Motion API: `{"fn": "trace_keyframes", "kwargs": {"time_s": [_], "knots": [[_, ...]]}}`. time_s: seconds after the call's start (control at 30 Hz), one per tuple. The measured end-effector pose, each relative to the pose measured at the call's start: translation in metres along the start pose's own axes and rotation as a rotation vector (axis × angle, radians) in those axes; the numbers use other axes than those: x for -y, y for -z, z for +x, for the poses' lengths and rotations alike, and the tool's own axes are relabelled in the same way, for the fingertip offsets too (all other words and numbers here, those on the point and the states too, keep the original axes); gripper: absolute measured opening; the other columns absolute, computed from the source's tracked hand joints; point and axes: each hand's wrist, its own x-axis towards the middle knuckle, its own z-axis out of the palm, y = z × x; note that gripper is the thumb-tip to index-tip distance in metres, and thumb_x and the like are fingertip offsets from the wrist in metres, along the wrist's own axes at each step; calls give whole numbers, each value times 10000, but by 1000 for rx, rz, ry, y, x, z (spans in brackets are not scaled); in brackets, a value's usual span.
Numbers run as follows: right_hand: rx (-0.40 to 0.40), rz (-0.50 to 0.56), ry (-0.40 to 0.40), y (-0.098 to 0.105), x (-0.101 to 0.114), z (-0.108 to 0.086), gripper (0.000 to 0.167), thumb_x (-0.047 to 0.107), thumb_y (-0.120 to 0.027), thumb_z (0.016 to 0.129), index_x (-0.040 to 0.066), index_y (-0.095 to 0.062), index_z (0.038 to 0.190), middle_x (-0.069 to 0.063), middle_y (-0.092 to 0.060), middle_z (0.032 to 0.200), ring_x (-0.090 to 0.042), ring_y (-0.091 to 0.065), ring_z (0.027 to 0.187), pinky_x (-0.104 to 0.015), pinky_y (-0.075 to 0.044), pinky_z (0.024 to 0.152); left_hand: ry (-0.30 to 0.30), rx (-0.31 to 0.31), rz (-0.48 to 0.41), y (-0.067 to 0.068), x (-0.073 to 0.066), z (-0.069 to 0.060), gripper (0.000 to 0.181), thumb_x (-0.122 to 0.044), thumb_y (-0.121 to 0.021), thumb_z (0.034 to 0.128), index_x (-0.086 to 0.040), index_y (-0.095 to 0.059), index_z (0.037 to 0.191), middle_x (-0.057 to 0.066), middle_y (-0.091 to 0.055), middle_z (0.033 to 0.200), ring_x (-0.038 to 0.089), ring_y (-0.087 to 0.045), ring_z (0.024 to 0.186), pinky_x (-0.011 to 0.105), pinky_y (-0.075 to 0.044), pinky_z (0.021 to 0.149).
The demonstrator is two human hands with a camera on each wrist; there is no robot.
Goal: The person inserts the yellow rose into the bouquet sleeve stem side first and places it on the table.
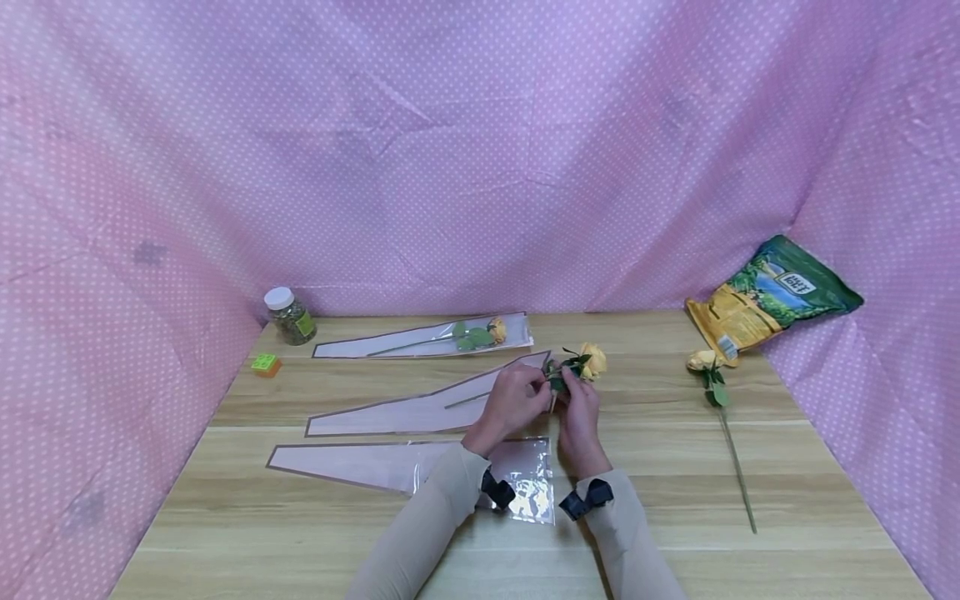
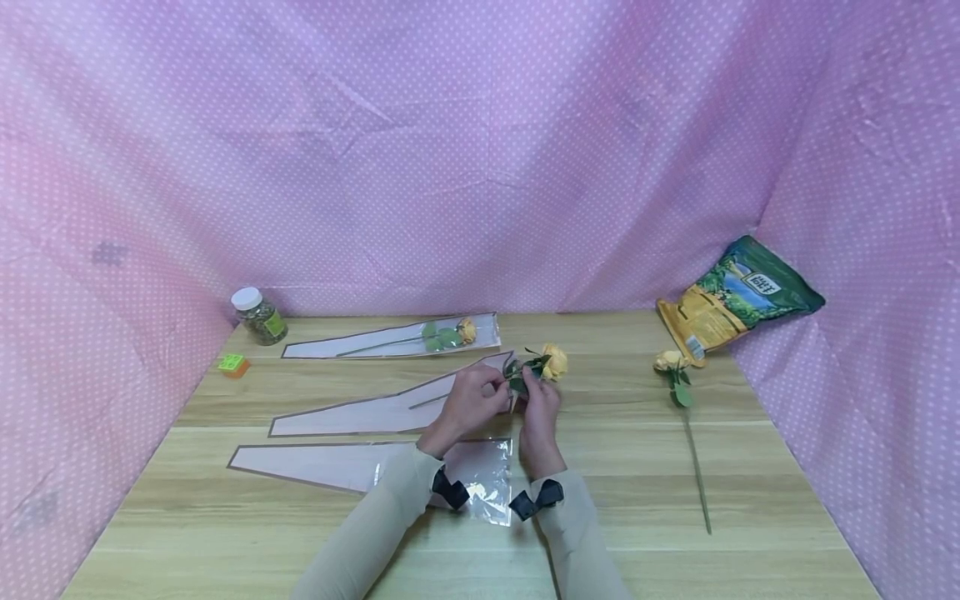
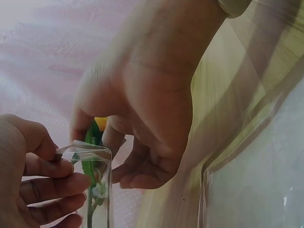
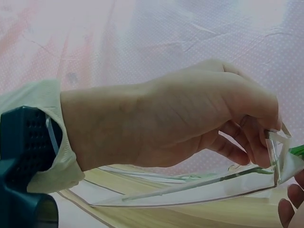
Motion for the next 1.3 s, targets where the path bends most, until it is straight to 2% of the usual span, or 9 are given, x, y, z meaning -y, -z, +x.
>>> {"fn": "trace_keyframes", "kwargs": {"time_s": [0.13,0.23,0.4,0.57,0.73,0.93,1.3], "knots": [[26,39,9,1,2,-1,492,366,-487,1045,16,-482,1390,86,-681,1101,-62,-636,1038,-214,-490,905,1,-2,-11,1,-1,0,123,-90,-677,856,-73,-741,752,28,-727,723,136,-598,726,176,-436,668],[26,62,15,1,2,-1,469,381,-453,1055,40,-481,1377,89,-673,1088,-58,-632,1011,-220,-476,875,-3,-5,-7,1,-1,0,119,-83,-675,856,-72,-745,761,31,-730,722,137,-598,719,171,-436,665],[28,60,-8,3,3,0,367,480,-421,1042,208,-485,1280,102,-636,1047,-60,-601,967,-246,-437,861,-12,-9,-3,1,0,1,124,-72,-671,850,-66,-739,747,36,-733,726,146,-604,721,174,-434,676],[36,23,-26,9,6,1,433,650,-371,988,324,-383,1273,89,-653,1023,-88,-627,924,-288,-439,850,-23,-13,1,1,0,1,141,-59,-662,844,-70,-727,720,32,-731,721,152,-612,727,181,-444,693],[-4,2,6,11,12,1,509,695,-368,966,338,-322,1327,12,-596,1112,-114,-644,887,-295,-503,800,-8,-3,-9,1,-1,1,147,-67,-655,851,-74,-724,722,28,-731,727,146,-609,739,181,-442,697],[-32,-27,2,14,16,1,542,691,-342,979,342,-357,1394,-6,-552,1255,-140,-620,1024,-327,-502,888,-6,6,-15,-1,-1,-1,140,-70,-658,859,-77,-729,739,30,-729,730,144,-612,741,183,-462,712],[-46,27,-5,13,17,2,382,579,-396,1019,296,-485,1259,37,-551,1186,-95,-580,946,-280,-473,860,-32,-23,-14,-1,-2,-2,154,-63,-667,850,-82,-721,707,27,-725,716,139,-609,724,172,-457,682]]}}
